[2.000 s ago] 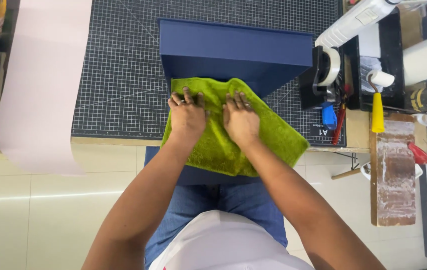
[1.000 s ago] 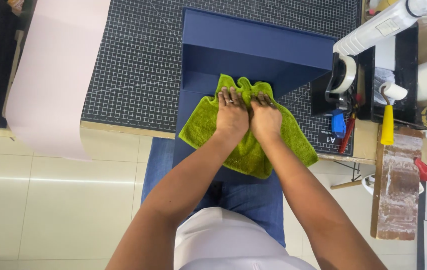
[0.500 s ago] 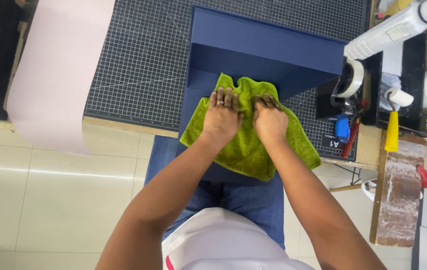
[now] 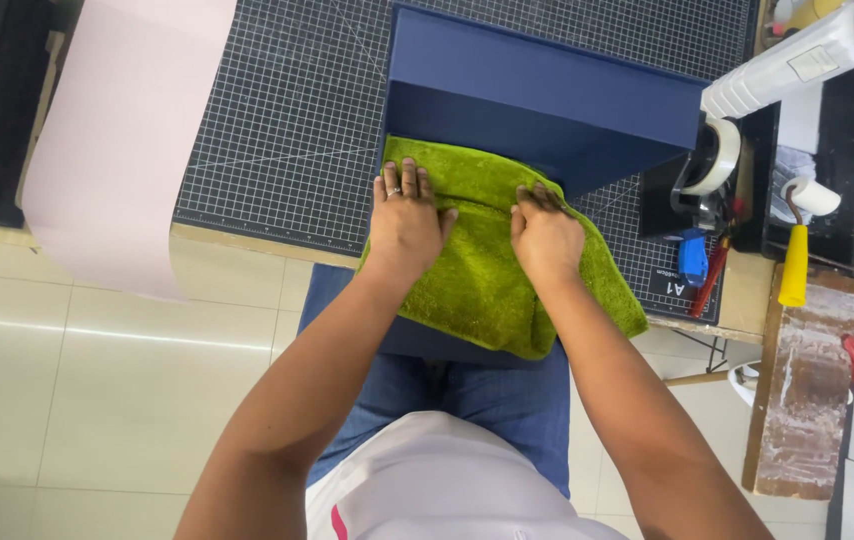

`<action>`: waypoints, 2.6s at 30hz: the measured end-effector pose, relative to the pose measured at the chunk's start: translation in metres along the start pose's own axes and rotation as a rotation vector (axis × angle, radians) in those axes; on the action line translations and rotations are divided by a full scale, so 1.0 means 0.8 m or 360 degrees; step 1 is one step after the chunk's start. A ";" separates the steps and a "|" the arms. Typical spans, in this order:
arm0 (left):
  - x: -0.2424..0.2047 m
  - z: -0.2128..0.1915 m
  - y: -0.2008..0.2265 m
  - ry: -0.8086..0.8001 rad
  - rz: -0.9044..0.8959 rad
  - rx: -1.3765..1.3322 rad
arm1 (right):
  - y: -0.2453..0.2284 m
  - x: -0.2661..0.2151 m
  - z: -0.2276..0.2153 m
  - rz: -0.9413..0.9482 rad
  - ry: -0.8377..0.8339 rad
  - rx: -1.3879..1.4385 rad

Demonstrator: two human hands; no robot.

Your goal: Cleaning a blue cardboard box by wiping its interior and exterior surfaces with a green microfiber cloth

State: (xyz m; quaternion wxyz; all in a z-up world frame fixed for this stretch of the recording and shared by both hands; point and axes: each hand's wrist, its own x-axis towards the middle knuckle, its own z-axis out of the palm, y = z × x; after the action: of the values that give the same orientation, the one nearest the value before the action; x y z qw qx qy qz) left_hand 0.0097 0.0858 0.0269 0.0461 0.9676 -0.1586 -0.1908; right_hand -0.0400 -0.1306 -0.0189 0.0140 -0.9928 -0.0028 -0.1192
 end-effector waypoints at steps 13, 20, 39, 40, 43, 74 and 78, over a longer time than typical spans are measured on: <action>0.022 0.021 -0.024 0.0165 0.0060 -0.0156 | -0.011 -0.014 0.001 0.0278 -0.0019 0.0039; 0.024 0.018 -0.022 0.0152 0.0041 -0.0119 | -0.005 -0.008 0.012 0.0093 0.0061 0.0063; -0.004 -0.037 -0.003 -0.0064 0.0107 0.0250 | -0.023 0.010 -0.018 0.0116 -0.0111 -0.0009; -0.002 -0.037 0.000 -0.0064 0.0098 0.0246 | -0.025 0.011 -0.022 0.0107 -0.0113 -0.0007; 0.010 -0.031 0.011 -0.0133 0.0022 0.0211 | -0.028 0.008 -0.028 0.0067 -0.0112 -0.0061; 0.020 -0.074 0.010 -0.0120 0.0191 0.0352 | -0.020 0.024 -0.012 0.0199 -0.0252 -0.0071; 0.039 -0.044 0.005 -0.0128 0.0223 0.0343 | -0.019 0.042 0.004 0.0380 -0.0466 -0.0076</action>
State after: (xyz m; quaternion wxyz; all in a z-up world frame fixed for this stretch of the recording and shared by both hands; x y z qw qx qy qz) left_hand 0.0493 0.0732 0.0489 -0.0513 0.9452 -0.2470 -0.2075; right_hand -0.0070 -0.1156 -0.0140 0.0039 -0.9928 0.1158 0.0290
